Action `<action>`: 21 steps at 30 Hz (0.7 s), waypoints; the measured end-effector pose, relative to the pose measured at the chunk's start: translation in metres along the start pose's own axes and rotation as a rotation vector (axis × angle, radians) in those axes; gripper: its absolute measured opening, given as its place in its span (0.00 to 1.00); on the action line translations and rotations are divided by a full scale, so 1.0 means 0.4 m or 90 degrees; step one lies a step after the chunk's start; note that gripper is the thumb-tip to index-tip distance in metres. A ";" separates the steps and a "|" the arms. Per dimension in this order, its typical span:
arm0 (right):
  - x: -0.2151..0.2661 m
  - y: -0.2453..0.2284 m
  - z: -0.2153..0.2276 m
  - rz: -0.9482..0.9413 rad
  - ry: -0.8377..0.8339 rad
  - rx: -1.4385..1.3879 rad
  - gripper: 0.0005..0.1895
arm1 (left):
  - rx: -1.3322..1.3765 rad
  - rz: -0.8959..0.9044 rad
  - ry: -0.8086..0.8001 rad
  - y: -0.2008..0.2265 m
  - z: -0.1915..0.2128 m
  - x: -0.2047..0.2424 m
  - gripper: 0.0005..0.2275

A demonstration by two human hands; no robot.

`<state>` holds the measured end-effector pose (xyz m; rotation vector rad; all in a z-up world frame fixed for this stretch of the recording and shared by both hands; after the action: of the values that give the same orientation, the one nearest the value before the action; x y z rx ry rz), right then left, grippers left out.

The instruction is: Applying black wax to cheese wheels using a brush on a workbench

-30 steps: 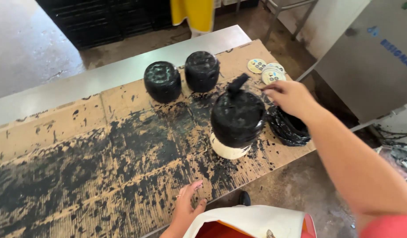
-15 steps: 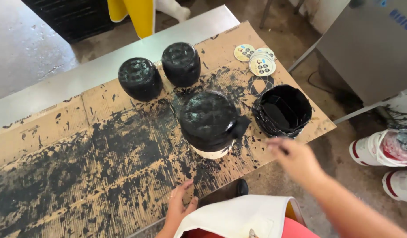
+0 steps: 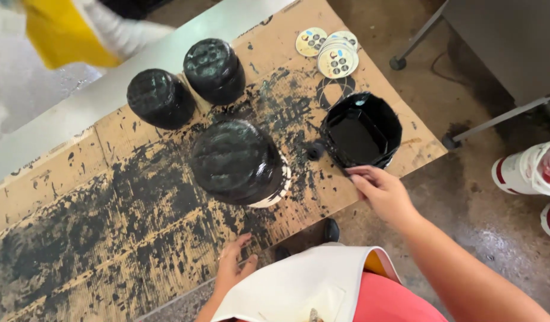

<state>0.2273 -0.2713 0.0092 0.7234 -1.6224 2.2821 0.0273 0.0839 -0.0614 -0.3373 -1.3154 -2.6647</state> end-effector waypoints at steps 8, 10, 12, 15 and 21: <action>-0.135 -0.228 -0.122 0.005 -0.157 -0.039 0.17 | -0.019 0.045 0.007 0.126 -0.017 -0.004 0.24; -0.184 -0.218 -0.163 -0.009 -0.205 -0.052 0.17 | -0.020 0.044 0.018 0.102 -0.033 -0.002 0.25; -0.234 -0.165 -0.213 0.015 -0.257 -0.124 0.13 | 0.035 0.054 0.036 0.064 -0.056 0.014 0.26; -0.209 -0.080 -0.219 0.055 -0.228 -0.036 0.18 | 0.106 0.079 0.042 0.070 -0.072 0.033 0.25; 0.002 0.012 -0.119 -0.075 -0.209 0.088 0.18 | 0.103 0.098 0.051 0.067 -0.081 0.024 0.25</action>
<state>0.2123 -0.2285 -0.0066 1.2488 -1.5100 2.2983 0.0199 0.0415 -0.0577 -0.2954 -1.4080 -2.4035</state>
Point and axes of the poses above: each hand's wrist, its own x-axis away from the middle knuckle, its own z-axis out of the back of the hand, y = z × x, the point moved 3 cm from there along -x, towards the middle knuckle, and after that the axes turned 10 degrees about -z, right-handed, at the moved point
